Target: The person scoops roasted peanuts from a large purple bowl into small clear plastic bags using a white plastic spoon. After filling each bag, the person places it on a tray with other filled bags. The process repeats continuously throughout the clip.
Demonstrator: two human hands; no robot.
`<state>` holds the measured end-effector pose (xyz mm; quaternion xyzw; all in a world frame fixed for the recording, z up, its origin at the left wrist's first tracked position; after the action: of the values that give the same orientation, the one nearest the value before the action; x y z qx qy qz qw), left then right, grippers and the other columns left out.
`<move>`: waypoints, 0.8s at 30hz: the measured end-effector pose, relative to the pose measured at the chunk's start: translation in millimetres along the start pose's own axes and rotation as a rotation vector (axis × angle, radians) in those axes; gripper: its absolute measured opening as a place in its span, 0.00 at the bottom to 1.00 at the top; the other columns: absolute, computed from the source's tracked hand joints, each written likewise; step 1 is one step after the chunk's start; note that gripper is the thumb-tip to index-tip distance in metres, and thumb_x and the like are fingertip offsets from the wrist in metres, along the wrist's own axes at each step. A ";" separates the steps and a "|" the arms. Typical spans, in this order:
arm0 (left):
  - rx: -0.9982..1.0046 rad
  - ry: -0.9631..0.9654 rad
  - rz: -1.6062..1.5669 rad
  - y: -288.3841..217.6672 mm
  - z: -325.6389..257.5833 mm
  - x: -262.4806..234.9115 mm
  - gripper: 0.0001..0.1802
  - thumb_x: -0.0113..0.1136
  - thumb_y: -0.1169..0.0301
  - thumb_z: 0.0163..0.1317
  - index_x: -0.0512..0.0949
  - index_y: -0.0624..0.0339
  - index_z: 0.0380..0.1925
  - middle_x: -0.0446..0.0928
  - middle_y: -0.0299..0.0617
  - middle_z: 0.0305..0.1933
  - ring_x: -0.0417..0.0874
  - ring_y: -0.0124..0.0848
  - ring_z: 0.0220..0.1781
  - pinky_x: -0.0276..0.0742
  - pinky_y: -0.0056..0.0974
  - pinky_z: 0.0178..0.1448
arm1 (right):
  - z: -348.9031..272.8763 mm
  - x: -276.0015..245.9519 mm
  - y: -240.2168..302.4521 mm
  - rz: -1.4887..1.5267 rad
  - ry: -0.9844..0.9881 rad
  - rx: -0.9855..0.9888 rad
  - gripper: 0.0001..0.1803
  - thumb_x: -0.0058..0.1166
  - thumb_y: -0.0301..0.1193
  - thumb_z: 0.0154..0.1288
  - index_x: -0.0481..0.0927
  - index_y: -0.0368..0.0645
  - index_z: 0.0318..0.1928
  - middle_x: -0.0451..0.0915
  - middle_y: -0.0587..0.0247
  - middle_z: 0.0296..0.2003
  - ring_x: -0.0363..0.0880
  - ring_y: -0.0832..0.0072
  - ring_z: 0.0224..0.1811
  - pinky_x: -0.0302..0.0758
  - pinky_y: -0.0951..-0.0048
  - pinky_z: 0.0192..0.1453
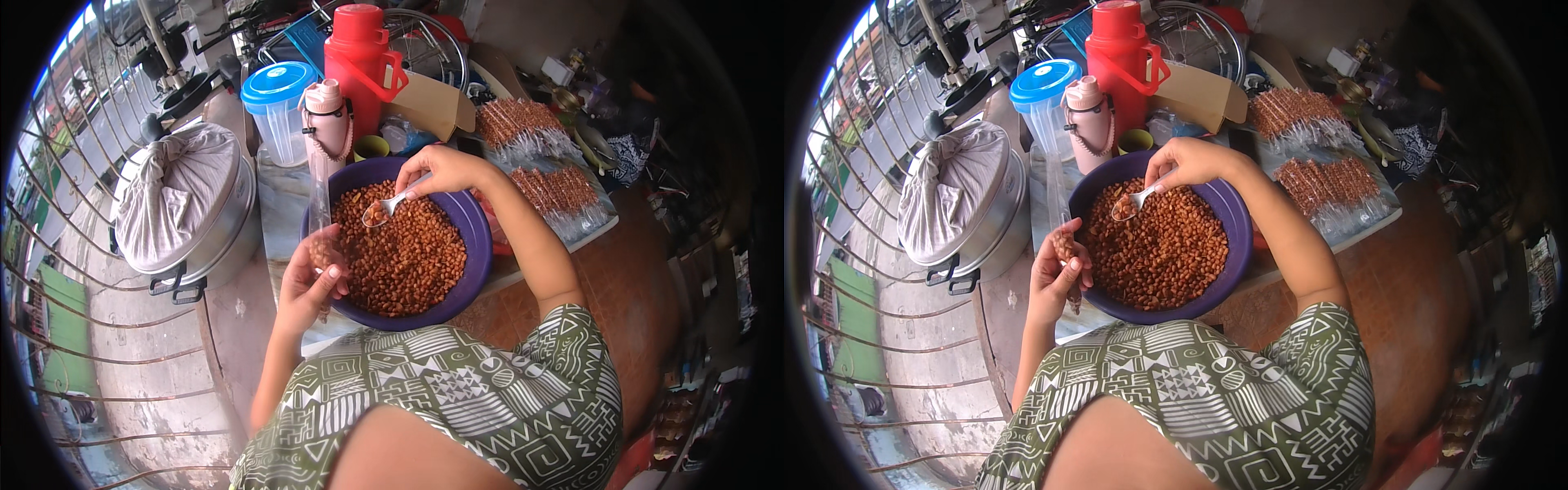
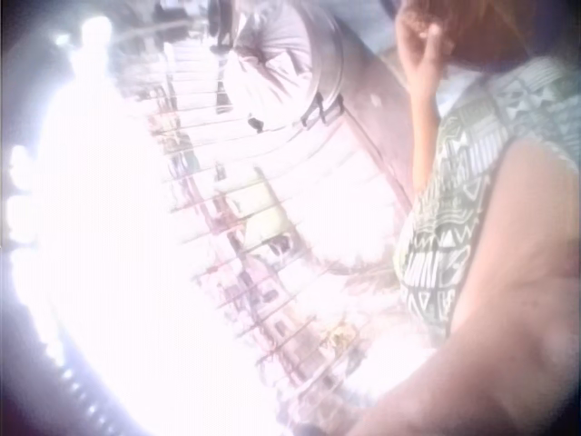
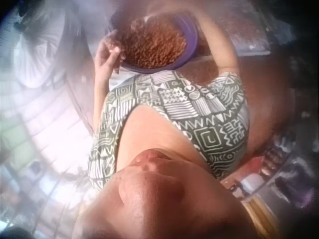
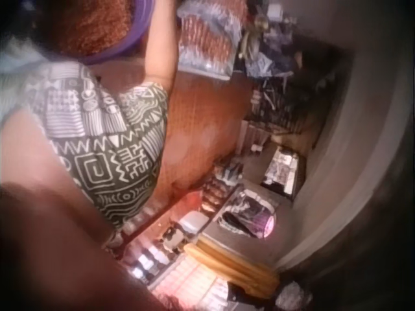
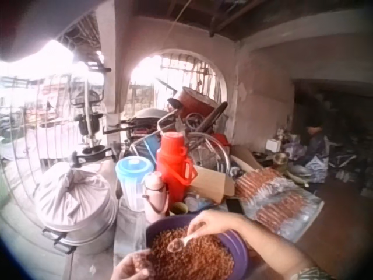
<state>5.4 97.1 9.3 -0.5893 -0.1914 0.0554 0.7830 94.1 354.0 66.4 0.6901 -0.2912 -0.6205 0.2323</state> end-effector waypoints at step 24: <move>-0.082 0.014 0.522 -5.7 -3.2 22.7 0.29 0.63 0.76 0.66 0.67 0.59 0.67 0.80 0.39 0.45 0.77 0.22 0.39 0.75 0.29 0.47 | -50.6 -82.4 92.9 -0.284 -0.103 -0.054 0.09 0.64 0.30 0.58 0.87 0.43 0.40 0.79 0.69 0.24 0.76 0.80 0.28 0.70 0.73 0.34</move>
<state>26.7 99.6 19.3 -0.6505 -0.0296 0.2437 0.7188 128.7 341.7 195.3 0.6851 -0.1853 -0.6893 0.1455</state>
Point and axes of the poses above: each hand's wrist, its own z-axis towards the middle knuckle, its own x-axis out of the palm, y = z × x, the point moved 6 cm from there along z, towards the middle knuckle
